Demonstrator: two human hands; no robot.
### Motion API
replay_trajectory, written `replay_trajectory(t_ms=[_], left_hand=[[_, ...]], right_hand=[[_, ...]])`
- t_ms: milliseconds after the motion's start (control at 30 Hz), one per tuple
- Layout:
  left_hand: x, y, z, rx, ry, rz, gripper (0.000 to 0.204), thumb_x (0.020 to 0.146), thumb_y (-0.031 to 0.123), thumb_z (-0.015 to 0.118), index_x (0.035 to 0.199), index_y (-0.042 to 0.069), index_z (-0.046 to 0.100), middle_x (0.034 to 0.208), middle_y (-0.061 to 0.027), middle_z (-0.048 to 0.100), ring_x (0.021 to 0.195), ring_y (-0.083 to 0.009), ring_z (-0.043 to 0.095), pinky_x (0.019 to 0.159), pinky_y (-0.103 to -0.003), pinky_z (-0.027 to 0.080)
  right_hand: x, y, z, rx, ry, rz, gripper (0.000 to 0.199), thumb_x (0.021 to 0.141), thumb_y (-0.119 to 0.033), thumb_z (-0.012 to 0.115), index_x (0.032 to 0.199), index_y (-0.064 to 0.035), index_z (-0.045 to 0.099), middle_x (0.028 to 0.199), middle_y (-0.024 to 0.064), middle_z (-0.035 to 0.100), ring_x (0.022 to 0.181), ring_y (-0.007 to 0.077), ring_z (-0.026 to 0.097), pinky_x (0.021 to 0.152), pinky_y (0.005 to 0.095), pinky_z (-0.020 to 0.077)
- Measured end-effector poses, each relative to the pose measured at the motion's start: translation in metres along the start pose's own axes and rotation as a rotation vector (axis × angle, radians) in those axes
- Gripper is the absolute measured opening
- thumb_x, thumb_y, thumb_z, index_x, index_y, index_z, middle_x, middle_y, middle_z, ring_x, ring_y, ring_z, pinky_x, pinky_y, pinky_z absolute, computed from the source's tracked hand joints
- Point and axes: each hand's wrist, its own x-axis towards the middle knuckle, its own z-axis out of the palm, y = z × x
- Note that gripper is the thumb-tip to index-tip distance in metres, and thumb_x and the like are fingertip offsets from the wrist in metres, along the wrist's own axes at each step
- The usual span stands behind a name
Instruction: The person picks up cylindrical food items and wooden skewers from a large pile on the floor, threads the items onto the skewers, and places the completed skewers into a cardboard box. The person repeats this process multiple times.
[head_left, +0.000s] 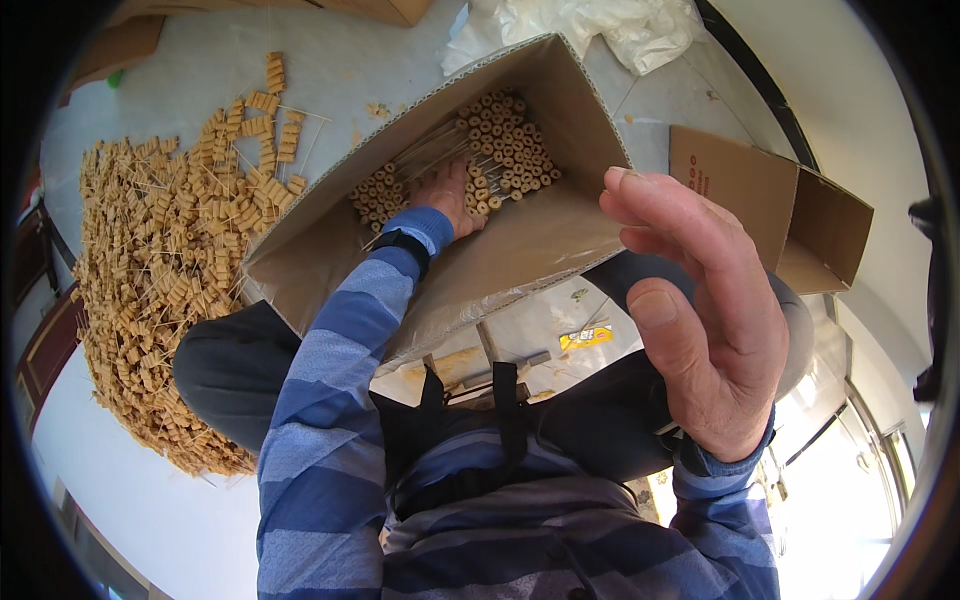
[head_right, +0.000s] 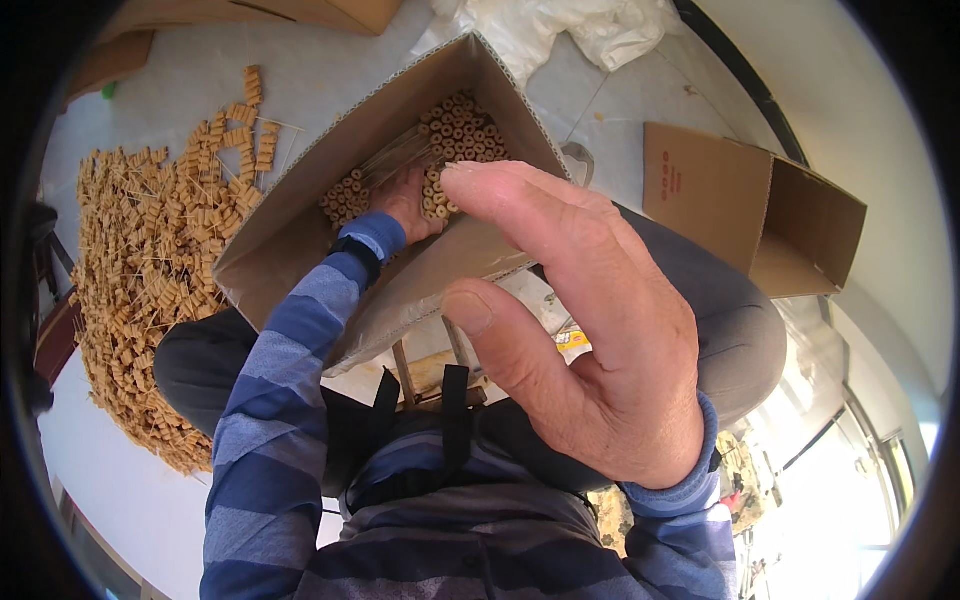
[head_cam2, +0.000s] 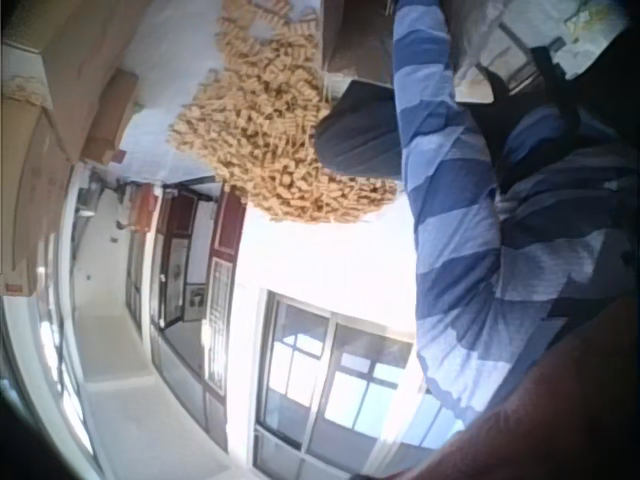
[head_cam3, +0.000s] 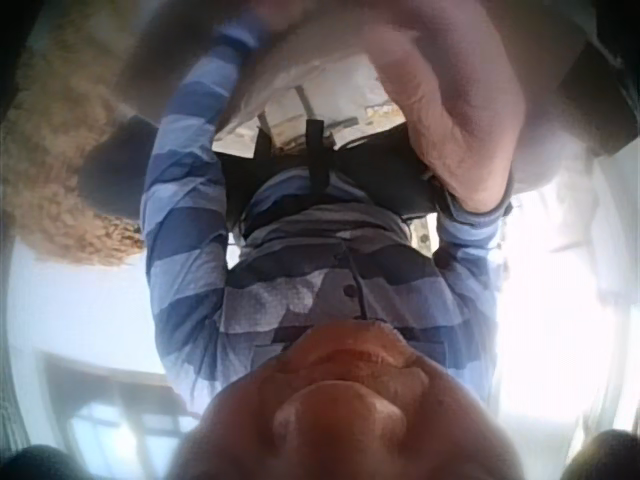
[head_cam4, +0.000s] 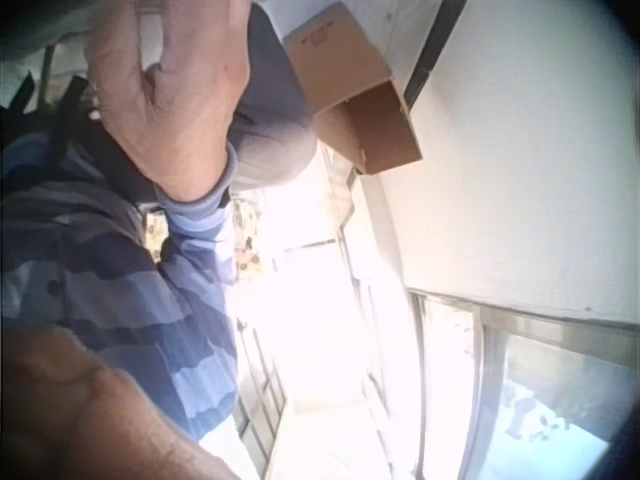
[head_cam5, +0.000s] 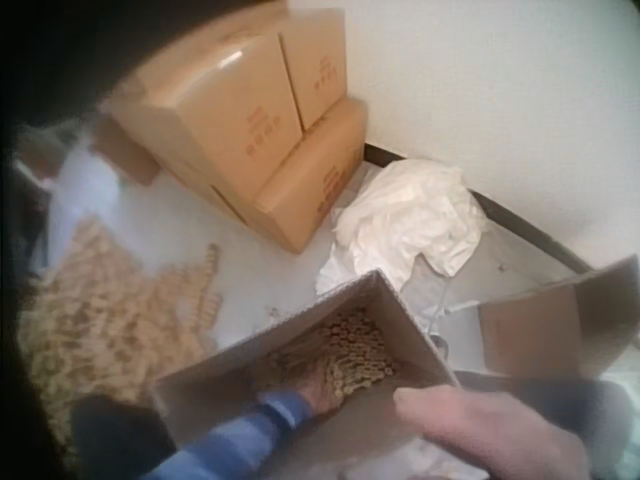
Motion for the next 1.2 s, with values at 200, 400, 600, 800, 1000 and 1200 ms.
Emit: replay_trajectory(t_ms=[200, 400, 600, 800, 1000, 1200], left_hand=[[0.009, 0.001, 0.025, -0.005, -0.032, -0.061, 0.11, 0.071, 0.046, 0.08, 0.155, 0.008, 0.019, 0.155, -0.0208, 0.029, 0.142, -0.0428, 0.031, 0.115, -0.056, 0.027], [0.0, -0.003, 0.02, -0.067, -0.14, -0.063, 0.109, 0.073, 0.042, 0.082, 0.156, 0.012, 0.018, 0.155, -0.0168, 0.028, 0.143, -0.0391, 0.027, 0.115, -0.056, 0.026], [0.001, -0.013, 0.024, -0.191, -0.129, -0.057, 0.098, 0.075, 0.04, 0.081, 0.152, 0.01, 0.028, 0.154, -0.0202, 0.033, 0.138, -0.0395, 0.037, 0.114, -0.048, 0.033], [0.01, -0.022, 0.054, -0.508, 0.117, -0.096, 0.068, 0.08, 0.033, 0.079, 0.135, 0.004, 0.05, 0.136, -0.0225, 0.053, 0.126, -0.0375, 0.052, 0.104, -0.042, 0.044], [0.019, -0.023, 0.062, -0.45, 0.204, -0.109, 0.057, 0.081, 0.03, 0.079, 0.126, 0.003, 0.057, 0.125, -0.022, 0.06, 0.118, -0.0387, 0.057, 0.099, -0.044, 0.047], [0.011, -0.019, 0.053, -0.499, 0.151, -0.148, 0.071, 0.08, 0.033, 0.079, 0.138, 0.004, 0.049, 0.139, -0.0228, 0.05, 0.129, -0.0385, 0.049, 0.107, -0.042, 0.041]], right_hand=[[0.004, -0.001, 0.001, -0.082, -0.004, 0.038, 0.045, 0.097, -0.025, 0.06, 0.131, 0.0042, 0.056, 0.131, 0.0192, 0.059, 0.119, 0.0276, 0.059, 0.1, 0.036, 0.0457], [0.004, -0.004, 0.004, -0.107, 0.005, 0.051, 0.041, 0.096, -0.019, 0.06, 0.13, 0.0043, 0.057, 0.13, 0.0186, 0.06, 0.119, 0.0269, 0.059, 0.1, 0.0348, 0.0457], [0.005, -0.008, 0.006, -0.178, -0.029, 0.043, 0.035, 0.095, -0.011, 0.059, 0.128, 0.003, 0.059, 0.126, 0.0169, 0.062, 0.115, 0.0236, 0.06, 0.098, 0.0323, 0.0455], [0.006, -0.01, 0.01, -0.188, -0.035, 0.095, 0.032, 0.095, -0.008, 0.059, 0.126, 0.0007, 0.061, 0.122, 0.0135, 0.064, 0.109, 0.0211, 0.06, 0.096, 0.0309, 0.0455], [0.009, -0.011, 0.013, -0.206, -0.039, 0.105, 0.03, 0.094, -0.005, 0.06, 0.123, 0.0002, 0.063, 0.119, 0.0127, 0.065, 0.106, 0.0214, 0.062, 0.094, 0.0306, 0.0466], [0.01, -0.012, 0.017, -0.287, -0.02, 0.088, 0.029, 0.091, -0.01, 0.068, 0.119, -0.0033, 0.065, 0.114, 0.0148, 0.067, 0.109, 0.0302, 0.064, 0.093, 0.0337, 0.0496]])
